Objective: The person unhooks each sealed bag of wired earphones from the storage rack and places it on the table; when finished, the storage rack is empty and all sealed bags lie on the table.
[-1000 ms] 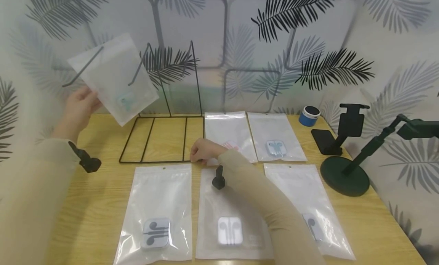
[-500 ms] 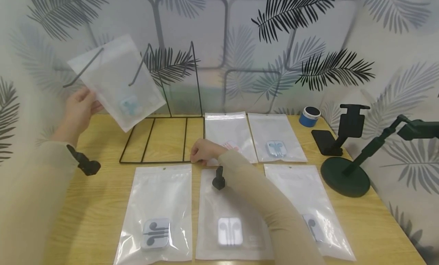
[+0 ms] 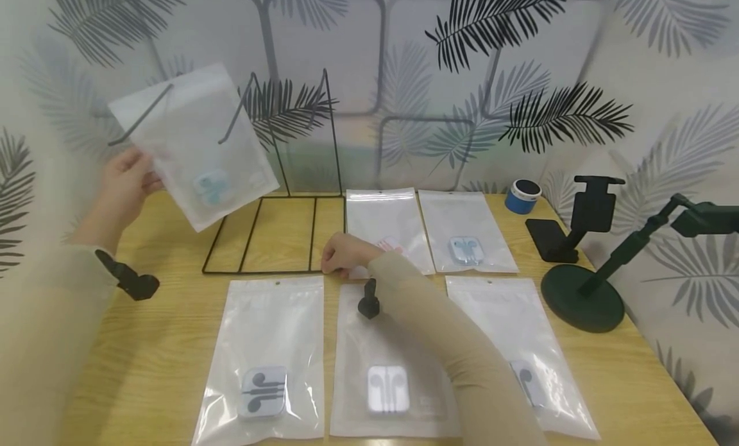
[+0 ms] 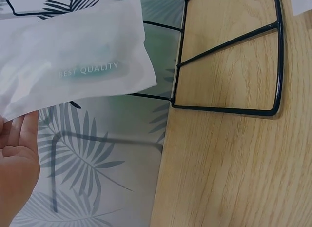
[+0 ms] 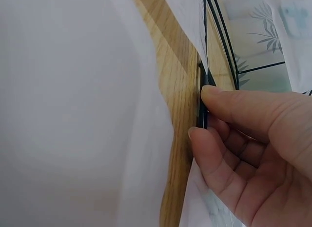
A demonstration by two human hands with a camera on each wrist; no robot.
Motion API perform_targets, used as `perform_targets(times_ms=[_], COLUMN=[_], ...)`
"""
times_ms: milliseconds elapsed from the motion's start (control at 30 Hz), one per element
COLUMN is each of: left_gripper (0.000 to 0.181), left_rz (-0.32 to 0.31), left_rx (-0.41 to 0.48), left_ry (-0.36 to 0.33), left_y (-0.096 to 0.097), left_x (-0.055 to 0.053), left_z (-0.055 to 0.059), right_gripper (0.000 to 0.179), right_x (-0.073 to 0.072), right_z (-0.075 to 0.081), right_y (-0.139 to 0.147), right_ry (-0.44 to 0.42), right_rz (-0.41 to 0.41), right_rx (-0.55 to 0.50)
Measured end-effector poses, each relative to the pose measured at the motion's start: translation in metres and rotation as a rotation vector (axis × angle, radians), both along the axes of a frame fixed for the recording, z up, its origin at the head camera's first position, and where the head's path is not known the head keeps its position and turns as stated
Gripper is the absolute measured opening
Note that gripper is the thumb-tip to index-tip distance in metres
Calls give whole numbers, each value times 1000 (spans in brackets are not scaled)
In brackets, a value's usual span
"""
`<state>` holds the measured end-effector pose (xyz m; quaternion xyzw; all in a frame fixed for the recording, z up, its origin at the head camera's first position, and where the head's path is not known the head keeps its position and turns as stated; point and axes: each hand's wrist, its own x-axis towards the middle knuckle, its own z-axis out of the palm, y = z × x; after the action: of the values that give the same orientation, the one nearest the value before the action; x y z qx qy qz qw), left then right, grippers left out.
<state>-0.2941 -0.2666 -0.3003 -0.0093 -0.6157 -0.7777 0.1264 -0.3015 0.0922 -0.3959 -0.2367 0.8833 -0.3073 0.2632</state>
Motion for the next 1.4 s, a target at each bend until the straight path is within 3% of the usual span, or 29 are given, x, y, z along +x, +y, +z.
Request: perform_targets(times_ms=[467,1167,1400], left_gripper=[15,18,24], left_rz=[-27,-118,-124], left_rx=[63,40,-25], left_ry=[-11,27,18], left_y=[-14,-23,-28], left_x=[17,44,54], left_z=[5,2,0], right_gripper=[8,8,8], right_x=[2,1,1], right_z=[3,4,2], right_y=[0,1,1], right_ry=[1,10,15], right_rz=[-4,-7,6], right_rx=[-4,16,8])
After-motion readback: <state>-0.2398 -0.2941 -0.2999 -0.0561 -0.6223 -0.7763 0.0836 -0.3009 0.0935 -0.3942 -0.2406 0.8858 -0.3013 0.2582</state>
